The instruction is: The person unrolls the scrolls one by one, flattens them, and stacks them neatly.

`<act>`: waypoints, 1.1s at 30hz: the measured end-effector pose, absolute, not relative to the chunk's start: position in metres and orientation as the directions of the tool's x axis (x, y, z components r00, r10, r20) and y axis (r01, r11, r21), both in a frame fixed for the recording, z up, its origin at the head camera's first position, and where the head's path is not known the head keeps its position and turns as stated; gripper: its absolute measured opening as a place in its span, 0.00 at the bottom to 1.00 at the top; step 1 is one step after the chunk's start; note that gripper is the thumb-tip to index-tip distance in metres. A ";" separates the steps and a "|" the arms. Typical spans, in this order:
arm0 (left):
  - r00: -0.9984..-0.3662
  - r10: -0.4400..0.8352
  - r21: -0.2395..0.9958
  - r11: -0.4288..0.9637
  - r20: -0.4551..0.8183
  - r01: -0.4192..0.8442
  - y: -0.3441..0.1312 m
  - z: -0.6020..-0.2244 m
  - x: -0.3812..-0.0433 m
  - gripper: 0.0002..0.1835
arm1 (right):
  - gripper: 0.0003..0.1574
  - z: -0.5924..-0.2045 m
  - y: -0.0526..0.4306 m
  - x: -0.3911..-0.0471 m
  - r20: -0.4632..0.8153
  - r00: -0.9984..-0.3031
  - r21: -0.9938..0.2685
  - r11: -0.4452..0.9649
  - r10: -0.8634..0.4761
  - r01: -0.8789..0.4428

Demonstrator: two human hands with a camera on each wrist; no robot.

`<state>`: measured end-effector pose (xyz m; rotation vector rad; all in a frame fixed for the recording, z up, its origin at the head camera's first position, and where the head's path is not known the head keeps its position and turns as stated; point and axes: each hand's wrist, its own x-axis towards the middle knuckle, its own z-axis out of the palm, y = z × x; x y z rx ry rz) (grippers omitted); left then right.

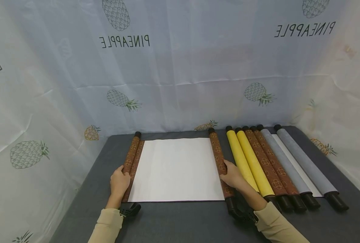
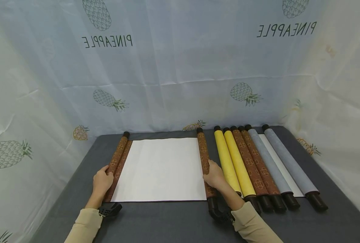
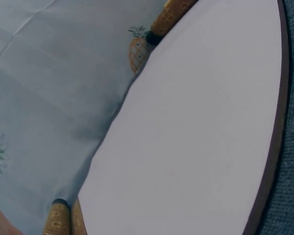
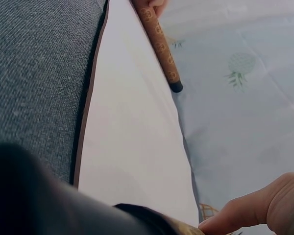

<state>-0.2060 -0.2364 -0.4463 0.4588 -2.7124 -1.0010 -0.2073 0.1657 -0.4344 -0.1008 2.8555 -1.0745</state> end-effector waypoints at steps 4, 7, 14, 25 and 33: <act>-0.928 -0.367 0.649 0.722 0.066 -0.240 -0.237 -0.446 -0.206 0.29 | 0.44 -0.433 0.167 -0.207 -0.060 -0.994 -0.675 0.737 -0.096 -0.031; -0.929 -0.365 0.633 0.734 0.058 -0.249 -0.238 -0.447 -0.206 0.29 | 0.43 -0.438 0.170 -0.209 -0.036 -0.994 -0.686 0.726 -0.102 -0.049; -0.929 -0.360 0.616 0.752 0.084 -0.235 -0.238 -0.448 -0.204 0.31 | 0.41 -0.448 0.175 -0.214 0.001 -0.994 -0.676 0.733 -0.105 -0.078; -0.930 -0.354 0.636 0.741 0.099 -0.215 -0.239 -0.447 -0.204 0.31 | 0.41 -0.429 0.166 -0.204 -0.056 -0.993 -0.659 0.752 -0.100 -0.039; -0.925 -0.365 0.641 0.736 0.102 -0.219 -0.243 -0.449 -0.205 0.30 | 0.48 -0.434 0.165 -0.206 -0.060 -0.994 -0.630 0.776 -0.096 -0.037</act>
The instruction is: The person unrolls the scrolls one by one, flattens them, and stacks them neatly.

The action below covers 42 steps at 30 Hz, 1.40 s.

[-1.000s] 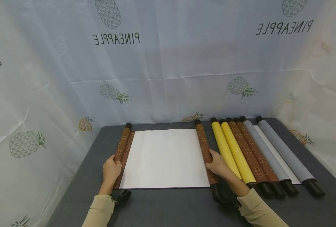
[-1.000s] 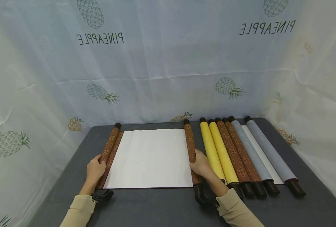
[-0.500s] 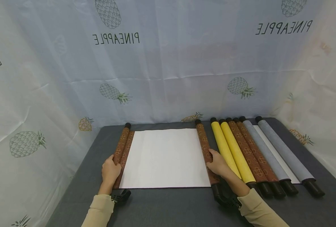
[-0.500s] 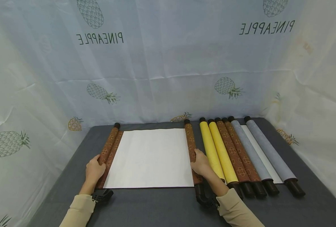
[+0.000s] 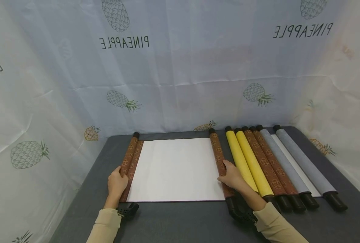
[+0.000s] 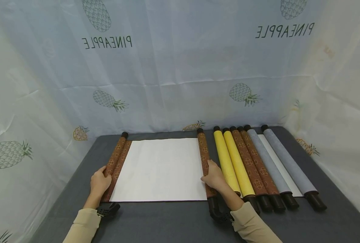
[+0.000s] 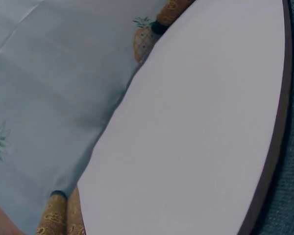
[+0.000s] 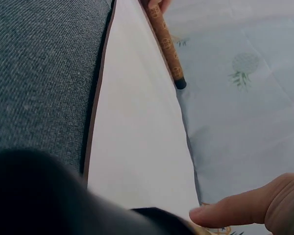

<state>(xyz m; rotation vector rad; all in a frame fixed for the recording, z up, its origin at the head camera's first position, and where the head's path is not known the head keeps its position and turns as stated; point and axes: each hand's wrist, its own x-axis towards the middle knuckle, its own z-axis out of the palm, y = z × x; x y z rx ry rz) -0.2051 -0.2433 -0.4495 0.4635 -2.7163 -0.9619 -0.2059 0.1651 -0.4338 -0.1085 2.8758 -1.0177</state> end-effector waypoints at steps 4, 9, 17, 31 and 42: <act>-0.921 -0.372 0.654 0.725 0.112 -0.214 -0.249 -0.450 -0.206 0.29 | 0.46 -0.436 0.165 -0.206 -0.044 -0.994 -0.631 0.774 -0.104 -0.053; -0.906 -0.415 0.692 0.677 0.078 -0.251 -0.256 -0.449 -0.206 0.28 | 0.45 -0.438 0.165 -0.206 -0.033 -0.993 -0.645 0.761 -0.115 -0.067; -0.900 -0.433 0.715 0.643 0.045 -0.274 -0.265 -0.449 -0.206 0.28 | 0.44 -0.437 0.163 -0.204 -0.033 -0.991 -0.674 0.736 -0.128 -0.072; -0.887 -0.461 0.722 0.614 0.000 -0.319 -0.274 -0.445 -0.207 0.29 | 0.41 -0.436 0.163 -0.205 -0.013 -0.989 -0.707 0.701 -0.150 -0.097; -0.887 -0.462 0.718 0.619 0.006 -0.318 -0.282 -0.445 -0.209 0.28 | 0.40 -0.437 0.162 -0.205 -0.033 -0.989 -0.718 0.691 -0.147 -0.078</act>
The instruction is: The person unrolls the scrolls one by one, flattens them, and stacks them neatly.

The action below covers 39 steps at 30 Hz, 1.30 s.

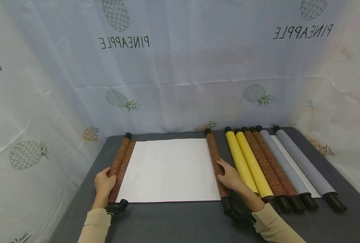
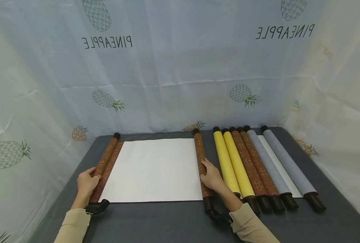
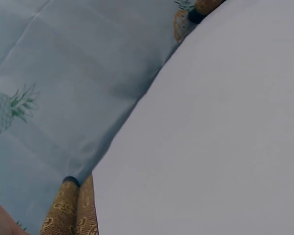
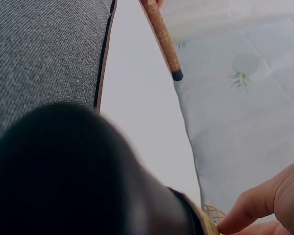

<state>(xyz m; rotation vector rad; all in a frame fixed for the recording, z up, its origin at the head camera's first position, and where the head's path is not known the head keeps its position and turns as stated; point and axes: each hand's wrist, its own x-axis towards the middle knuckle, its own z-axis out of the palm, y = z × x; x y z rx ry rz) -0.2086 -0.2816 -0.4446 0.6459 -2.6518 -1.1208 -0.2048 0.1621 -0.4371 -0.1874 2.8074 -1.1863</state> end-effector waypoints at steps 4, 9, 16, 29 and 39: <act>-0.885 -0.466 0.715 0.623 0.012 -0.318 -0.285 -0.445 -0.209 0.28 | 0.37 -0.438 0.162 -0.205 -0.031 -0.988 -0.712 0.697 -0.148 -0.082; -0.883 -0.469 0.711 0.625 0.014 -0.321 -0.288 -0.446 -0.209 0.28 | 0.39 -0.439 0.160 -0.205 -0.033 -0.989 -0.685 0.724 -0.141 -0.081; -0.883 -0.469 0.709 0.628 0.015 -0.321 -0.291 -0.445 -0.210 0.28 | 0.47 -0.439 0.160 -0.205 -0.073 -0.990 -0.668 0.743 -0.120 -0.041; -0.878 -0.479 0.697 0.637 0.021 -0.331 -0.295 -0.444 -0.210 0.29 | 0.51 -0.441 0.160 -0.204 -0.057 -0.991 -0.644 0.763 -0.118 -0.054; -0.873 -0.487 0.706 0.624 0.017 -0.335 -0.301 -0.447 -0.210 0.28 | 0.49 -0.442 0.162 -0.202 -0.030 -0.993 -0.624 0.778 -0.118 -0.074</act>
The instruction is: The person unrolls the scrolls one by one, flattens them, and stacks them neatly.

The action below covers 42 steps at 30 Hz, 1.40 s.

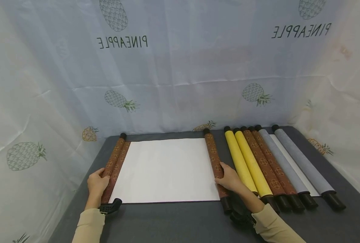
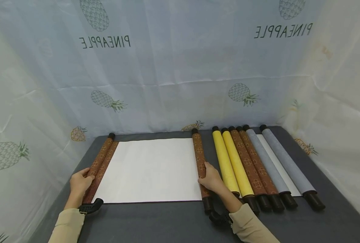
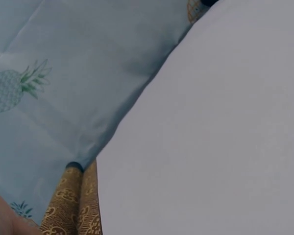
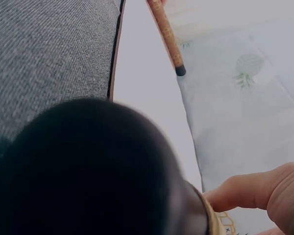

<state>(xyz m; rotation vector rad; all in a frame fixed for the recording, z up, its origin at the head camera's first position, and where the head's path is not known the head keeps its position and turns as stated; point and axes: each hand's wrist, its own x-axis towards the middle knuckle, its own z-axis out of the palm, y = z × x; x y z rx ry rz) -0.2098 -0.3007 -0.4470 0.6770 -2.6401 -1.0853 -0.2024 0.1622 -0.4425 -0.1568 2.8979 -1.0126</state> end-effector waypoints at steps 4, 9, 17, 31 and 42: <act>-0.875 -0.484 0.700 0.631 0.018 -0.335 -0.304 -0.448 -0.210 0.29 | 0.47 -0.438 0.163 -0.201 -0.031 -0.993 -0.628 0.775 -0.113 -0.068; -0.880 -0.475 0.690 0.643 0.019 -0.332 -0.305 -0.448 -0.210 0.29 | 0.45 -0.433 0.163 -0.200 -0.035 -0.993 -0.644 0.763 -0.116 -0.066; -0.880 -0.475 0.690 0.645 0.023 -0.330 -0.305 -0.449 -0.209 0.29 | 0.45 -0.435 0.166 -0.202 -0.047 -0.992 -0.648 0.760 -0.120 -0.061; -0.885 -0.466 0.689 0.645 0.013 -0.330 -0.307 -0.448 -0.210 0.29 | 0.43 -0.434 0.167 -0.200 -0.019 -0.989 -0.675 0.732 -0.145 -0.094; -0.885 -0.466 0.692 0.644 0.015 -0.327 -0.308 -0.450 -0.211 0.28 | 0.41 -0.435 0.170 -0.200 0.008 -0.986 -0.672 0.729 -0.164 -0.127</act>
